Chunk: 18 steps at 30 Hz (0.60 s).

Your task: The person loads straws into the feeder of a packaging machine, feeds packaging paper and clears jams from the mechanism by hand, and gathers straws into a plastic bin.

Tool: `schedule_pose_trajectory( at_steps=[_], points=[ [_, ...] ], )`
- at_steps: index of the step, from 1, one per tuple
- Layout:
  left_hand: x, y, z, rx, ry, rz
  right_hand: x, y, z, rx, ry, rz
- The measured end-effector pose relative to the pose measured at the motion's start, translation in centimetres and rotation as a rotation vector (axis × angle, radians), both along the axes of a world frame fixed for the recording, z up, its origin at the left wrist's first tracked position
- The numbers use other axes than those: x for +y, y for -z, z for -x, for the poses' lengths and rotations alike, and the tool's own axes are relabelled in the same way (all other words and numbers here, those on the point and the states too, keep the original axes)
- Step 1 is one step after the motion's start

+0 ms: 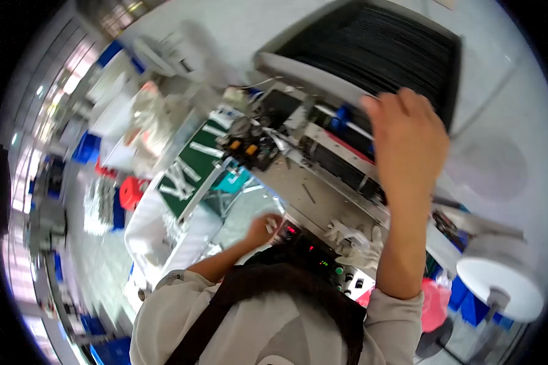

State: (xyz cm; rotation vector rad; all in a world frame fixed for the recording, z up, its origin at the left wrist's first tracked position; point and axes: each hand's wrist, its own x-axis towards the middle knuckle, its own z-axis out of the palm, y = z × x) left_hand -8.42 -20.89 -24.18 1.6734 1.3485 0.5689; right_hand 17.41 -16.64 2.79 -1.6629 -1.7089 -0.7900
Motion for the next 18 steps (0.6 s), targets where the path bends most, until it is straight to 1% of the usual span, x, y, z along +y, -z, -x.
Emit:
schedule_pose_trajectory(
  at_steps=[1, 2, 4, 6, 7, 8, 10, 11, 12, 14, 15, 16, 18],
  points=[
    [-3.9, 1.1, -0.1, 0.061, 0.042, 0.032, 0.1, 0.1, 0.0, -0.023, 0.005, -0.037],
    [-7.3, 3.3, 0.7, -0.016, 0.185, -0.063, 0.1, 0.1, 0.3, -0.036, 0.041, -0.041],
    [-9.4, 4.4, 1.9, -0.057, 0.225, 0.356, 0.5, 0.7, 0.0, -0.097, 0.045, -0.164],
    [-11.0, 1.9, 1.6, -0.05, 0.041, 0.302, -0.1, 0.6, -0.1, -0.085, 0.023, -0.083],
    [-11.4, 1.2, 1.6, -0.047, -0.064, 0.238, 0.0, 0.8, -0.2, -0.111, 0.06, -0.078],
    [-12.4, 1.3, 2.0, -0.05, -0.104, 0.235, 0.2, 1.1, -0.8, -0.149, 0.029, -0.114],
    [-14.2, 2.1, 2.5, -0.082, -0.055, 0.325, 0.1, 1.5, -1.0, -0.082, 0.058, -0.03],
    [-15.1, 2.9, 2.9, -0.084, -0.03, 0.321, 0.4, 1.5, -1.0, -0.088, 0.048, -0.034],
    [-15.8, 2.5, 3.3, -0.094, -0.026, 0.323, 0.6, 1.4, -1.0, -0.12, 0.021, -0.06],
    [-17.2, 1.8, 3.9, -0.167, -0.151, 0.394, -0.1, 1.1, -1.1, -0.179, 0.035, -0.079],
    [-18.0, 1.5, 4.2, -0.177, -0.183, 0.452, -0.3, 0.9, -0.7, -0.14, 0.058, -0.037],
    [-18.9, 1.8, 4.7, -0.193, -0.158, 0.449, -0.3, 0.8, -0.3, -0.098, 0.078, -0.001],
    [-21.0, 2.5, 5.7, -0.161, -0.239, 0.446, -0.2, 1.0, -0.6, -0.081, 0.081, -0.025]
  ],
)
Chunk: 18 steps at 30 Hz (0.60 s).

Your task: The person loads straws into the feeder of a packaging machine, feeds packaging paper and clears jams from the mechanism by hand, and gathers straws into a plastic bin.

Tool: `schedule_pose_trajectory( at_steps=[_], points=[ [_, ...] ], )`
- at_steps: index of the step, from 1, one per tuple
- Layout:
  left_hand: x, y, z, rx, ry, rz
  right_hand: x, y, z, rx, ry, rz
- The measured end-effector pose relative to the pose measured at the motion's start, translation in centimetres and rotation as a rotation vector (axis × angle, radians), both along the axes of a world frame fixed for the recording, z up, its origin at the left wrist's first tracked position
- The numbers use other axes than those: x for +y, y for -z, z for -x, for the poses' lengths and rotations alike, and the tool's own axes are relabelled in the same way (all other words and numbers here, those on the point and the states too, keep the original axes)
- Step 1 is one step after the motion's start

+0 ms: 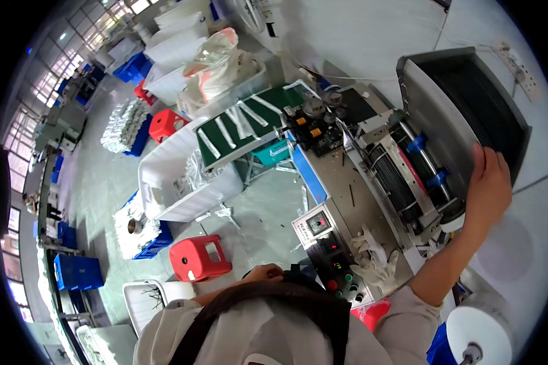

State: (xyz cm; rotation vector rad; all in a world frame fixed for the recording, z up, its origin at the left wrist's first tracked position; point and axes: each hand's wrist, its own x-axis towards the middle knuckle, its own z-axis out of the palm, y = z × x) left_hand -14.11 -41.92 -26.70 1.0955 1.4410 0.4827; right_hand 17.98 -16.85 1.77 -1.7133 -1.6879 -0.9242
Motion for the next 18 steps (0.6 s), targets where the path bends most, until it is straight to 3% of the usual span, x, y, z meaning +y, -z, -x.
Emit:
schedule_pose_trajectory(
  at_steps=[11, 18],
  points=[
    [-12.2, 2.8, 3.0, -0.166, -0.216, 0.087, 0.9, -0.1, -1.4, 0.073, 0.035, 0.124],
    [-17.2, 3.6, 4.4, -0.206, -0.333, -0.031, 1.3, -0.9, -1.3, 0.163, 0.024, 0.202]
  ],
)
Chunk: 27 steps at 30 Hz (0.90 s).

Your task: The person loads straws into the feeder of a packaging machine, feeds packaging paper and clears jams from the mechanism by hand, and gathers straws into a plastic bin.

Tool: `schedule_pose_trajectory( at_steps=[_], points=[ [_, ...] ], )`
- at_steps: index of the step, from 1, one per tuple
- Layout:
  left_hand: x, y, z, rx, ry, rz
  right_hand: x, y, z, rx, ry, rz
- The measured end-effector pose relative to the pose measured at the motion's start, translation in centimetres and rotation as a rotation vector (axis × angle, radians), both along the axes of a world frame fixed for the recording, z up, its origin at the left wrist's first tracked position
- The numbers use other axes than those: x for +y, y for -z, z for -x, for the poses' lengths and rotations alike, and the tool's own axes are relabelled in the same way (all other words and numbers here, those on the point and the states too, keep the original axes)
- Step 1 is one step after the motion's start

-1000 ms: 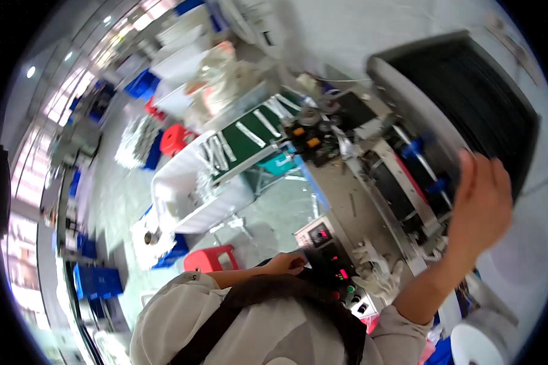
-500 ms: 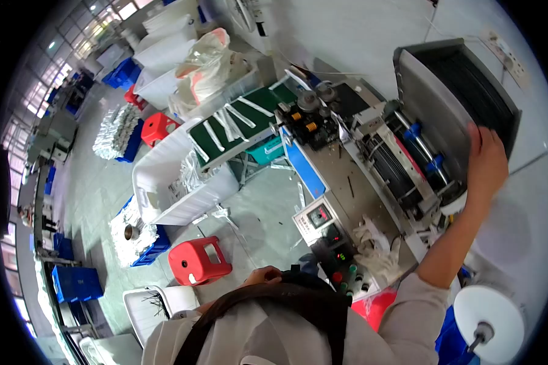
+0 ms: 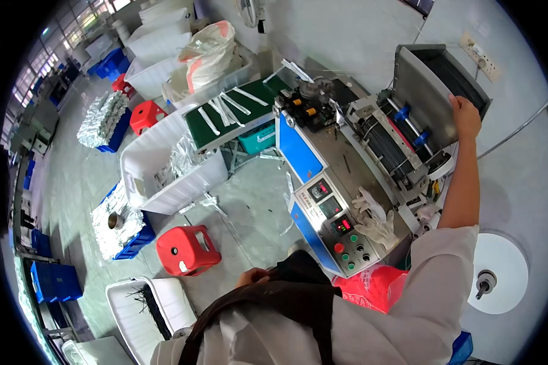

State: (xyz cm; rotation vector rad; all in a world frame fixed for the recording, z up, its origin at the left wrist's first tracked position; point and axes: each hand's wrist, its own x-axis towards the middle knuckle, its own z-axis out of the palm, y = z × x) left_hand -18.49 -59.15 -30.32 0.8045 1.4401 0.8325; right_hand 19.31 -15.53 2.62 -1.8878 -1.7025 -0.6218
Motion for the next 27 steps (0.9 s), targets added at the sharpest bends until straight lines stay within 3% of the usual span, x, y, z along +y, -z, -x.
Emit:
schedule_pose_trajectory(
  at_steps=[13, 21, 26, 27],
  points=[
    [-4.0, -2.4, 1.0, 0.165, -0.316, 0.022, -0.7, 0.6, 0.5, -0.122, -0.038, -0.034],
    [-5.1, -2.3, -1.6, 0.234, -0.248, 0.066, -0.4, 0.4, 0.5, -0.076, 0.029, 0.041],
    [-7.4, -2.0, -3.3, 0.333, -0.298, 0.127, 4.9, 3.3, -5.1, -0.249, -0.214, -0.219],
    [-7.8, -2.5, -3.5, 0.353, -0.288, 0.144, 4.2, 2.9, -4.3, -0.207, -0.133, -0.096]
  ],
)
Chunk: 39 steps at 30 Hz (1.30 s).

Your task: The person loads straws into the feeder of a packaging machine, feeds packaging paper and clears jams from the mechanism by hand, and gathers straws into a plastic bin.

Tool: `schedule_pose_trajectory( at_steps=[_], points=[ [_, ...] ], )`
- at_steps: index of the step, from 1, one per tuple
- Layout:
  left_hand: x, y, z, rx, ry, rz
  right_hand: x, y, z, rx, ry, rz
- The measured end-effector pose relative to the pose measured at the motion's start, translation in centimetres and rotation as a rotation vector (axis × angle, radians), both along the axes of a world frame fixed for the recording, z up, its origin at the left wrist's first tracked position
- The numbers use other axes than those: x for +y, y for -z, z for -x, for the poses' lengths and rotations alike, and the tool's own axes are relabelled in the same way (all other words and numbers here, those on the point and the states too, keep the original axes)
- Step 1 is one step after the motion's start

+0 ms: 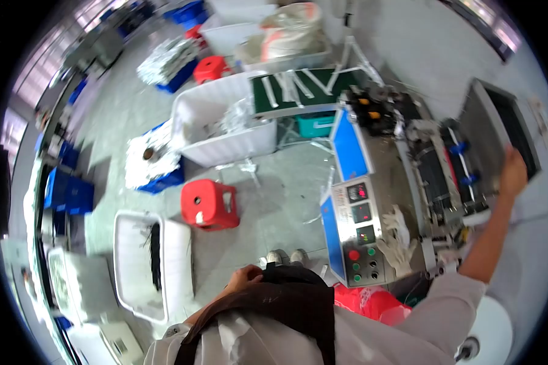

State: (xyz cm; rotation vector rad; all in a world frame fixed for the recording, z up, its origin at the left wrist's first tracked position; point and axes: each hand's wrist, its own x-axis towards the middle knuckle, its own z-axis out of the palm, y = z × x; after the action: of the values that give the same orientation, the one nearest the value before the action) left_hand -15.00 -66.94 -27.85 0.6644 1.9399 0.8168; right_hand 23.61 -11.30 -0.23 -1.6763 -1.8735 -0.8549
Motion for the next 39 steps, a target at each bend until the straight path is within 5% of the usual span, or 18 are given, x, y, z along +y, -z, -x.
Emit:
schedule_pose_trajectory(
  at_steps=[1, 3, 6, 8, 9, 10, 11, 12, 13, 14, 19, 23, 30, 33, 39],
  points=[
    [-0.5, -0.3, -0.2, 0.01, 0.018, 0.021, -0.2, -0.5, 0.2, -0.01, 0.008, 0.1],
    [-1.9, -0.3, -0.2, 0.029, -0.044, 0.012, 0.1, 0.0, -0.3, -0.287, -0.016, -0.187],
    [-3.6, -0.4, 0.5, 0.032, -0.1, -0.011, -7.2, 0.1, 6.7, -0.26, -0.228, -0.453],
    [-5.0, 0.0, 0.8, 0.029, -0.15, -0.038, -11.6, 4.2, 11.5, -0.017, -0.45, -0.276],
    [-5.6, -0.1, 1.2, 0.028, -0.167, -0.045, -12.7, 7.7, 13.2, 0.196, -0.628, 0.051],
    [-6.3, -0.6, 1.7, 0.043, -0.182, -0.066, -15.7, 11.9, 16.9, 0.285, -0.812, -0.119],
    [-7.3, -0.8, 2.3, 0.059, -0.188, -0.084, -17.8, 17.3, 18.9, 0.657, -0.871, 0.171],
    [-8.5, -0.4, 3.0, 0.063, -0.177, -0.09, -22.4, 18.6, 21.8, 0.376, -0.88, 0.229],
    [-9.9, 0.3, 3.8, 0.028, -0.205, -0.124, -24.5, 23.4, 23.3, 0.381, -1.0, 0.221],
    [-11.4, 0.6, 4.5, -0.007, -0.231, -0.159, -28.2, 26.8, 24.8, 0.563, -1.092, 0.485],
    [-18.4, -0.1, 7.4, -0.036, -0.301, -0.129, -44.7, 32.2, 30.8, 0.169, -1.206, 0.87],
    [-21.3, 2.0, 8.6, -0.005, -0.361, -0.105, -49.0, 34.2, 31.2, 0.18, -1.212, 1.043],
    [-19.4, 2.2, 11.7, -0.061, -0.294, -0.086, -47.4, 39.6, 26.5, -0.073, -0.852, 1.317],
    [-17.5, 3.7, 13.5, -0.037, -0.29, -0.079, -44.8, 40.3, 26.4, -0.285, -0.567, 1.754],
    [-11.0, 2.4, 17.5, 0.089, -0.263, 0.019, -37.7, 44.1, 31.4, -0.237, -0.532, 1.733]
  ],
)
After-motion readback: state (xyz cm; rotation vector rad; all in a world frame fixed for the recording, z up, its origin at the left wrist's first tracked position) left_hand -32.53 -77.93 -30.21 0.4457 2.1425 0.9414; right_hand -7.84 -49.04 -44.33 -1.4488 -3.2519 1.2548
